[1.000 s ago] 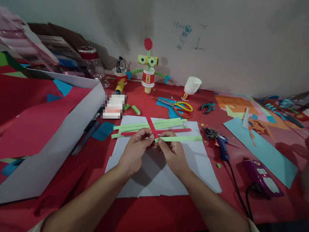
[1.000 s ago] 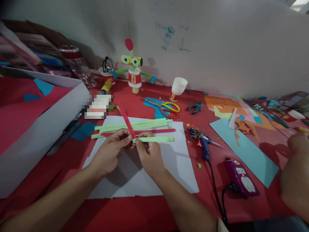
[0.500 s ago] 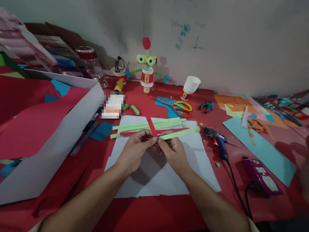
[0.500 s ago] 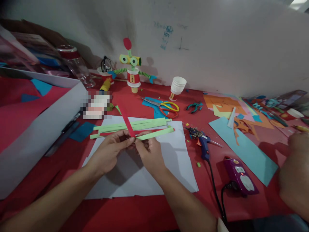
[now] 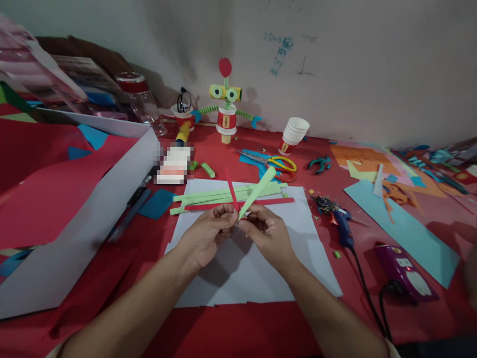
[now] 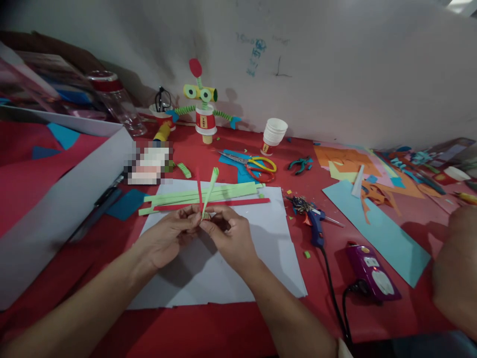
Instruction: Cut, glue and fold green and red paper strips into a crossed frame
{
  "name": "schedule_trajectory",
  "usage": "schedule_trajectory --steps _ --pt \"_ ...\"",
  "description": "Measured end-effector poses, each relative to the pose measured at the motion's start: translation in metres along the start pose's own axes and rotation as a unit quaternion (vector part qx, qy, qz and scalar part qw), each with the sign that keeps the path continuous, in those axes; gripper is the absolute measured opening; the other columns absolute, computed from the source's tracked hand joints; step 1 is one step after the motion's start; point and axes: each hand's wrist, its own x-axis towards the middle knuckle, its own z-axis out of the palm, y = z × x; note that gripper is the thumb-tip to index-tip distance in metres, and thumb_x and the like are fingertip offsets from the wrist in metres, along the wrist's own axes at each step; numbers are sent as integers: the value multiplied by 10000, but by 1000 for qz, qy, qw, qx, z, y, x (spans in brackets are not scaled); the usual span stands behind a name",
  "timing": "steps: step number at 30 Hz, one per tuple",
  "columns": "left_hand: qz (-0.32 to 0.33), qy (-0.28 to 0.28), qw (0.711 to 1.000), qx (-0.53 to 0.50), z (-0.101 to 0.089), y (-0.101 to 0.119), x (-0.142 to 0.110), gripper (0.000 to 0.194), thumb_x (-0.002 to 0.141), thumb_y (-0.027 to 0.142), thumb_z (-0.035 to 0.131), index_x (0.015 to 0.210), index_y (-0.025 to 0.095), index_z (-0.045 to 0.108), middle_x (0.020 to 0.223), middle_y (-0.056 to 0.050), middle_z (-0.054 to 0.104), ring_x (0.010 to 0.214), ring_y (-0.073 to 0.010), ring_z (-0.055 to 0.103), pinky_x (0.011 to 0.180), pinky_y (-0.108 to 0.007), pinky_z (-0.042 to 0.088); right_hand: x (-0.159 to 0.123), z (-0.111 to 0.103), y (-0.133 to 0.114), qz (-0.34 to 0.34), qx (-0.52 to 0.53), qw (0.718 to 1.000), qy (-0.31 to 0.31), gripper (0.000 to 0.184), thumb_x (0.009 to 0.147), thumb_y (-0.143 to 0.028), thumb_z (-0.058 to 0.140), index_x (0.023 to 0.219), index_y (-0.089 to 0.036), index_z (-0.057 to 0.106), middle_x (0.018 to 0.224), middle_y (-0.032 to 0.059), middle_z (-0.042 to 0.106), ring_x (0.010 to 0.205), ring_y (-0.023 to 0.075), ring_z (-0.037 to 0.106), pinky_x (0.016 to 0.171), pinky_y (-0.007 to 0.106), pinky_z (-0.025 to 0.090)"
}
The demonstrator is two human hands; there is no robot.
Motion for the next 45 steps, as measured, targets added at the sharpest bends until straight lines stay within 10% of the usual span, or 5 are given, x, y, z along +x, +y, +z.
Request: schedule_trajectory --steps 8,17,28,45 --pt "-42 38 998 -36 3 -6 -2 447 442 192 861 616 187 450 438 123 325 376 -17 247 383 -178 166 -1 2 0 -54 -39 998 20 83 766 -218 671 845 -230 691 759 -11 654 665 132 570 631 256 450" --pt "-1 -73 995 -69 4 -9 -1 365 532 203 854 728 152 551 598 65 503 456 -12 358 450 -144 297 4 0 -1 -18 40 999 28 59 704 -242 696 733 -203 664 599 -40 579 534 104 483 529 232 400" --pt "125 43 991 -37 11 -10 -5 432 536 104 777 628 198 365 542 87 537 524 -61 502 531 -173 386 -3 8 2 -21 -77 996 35 169 801 -342 629 826 -176 642 616 -9 596 550 121 530 528 233 429" --pt "138 32 987 77 7 -6 -4 241 753 382 673 751 178 545 671 40 571 560 -72 455 566 -213 369 6 5 -1 135 202 968 63 271 750 -412 686 676 -164 609 605 -12 632 489 87 557 469 207 401"
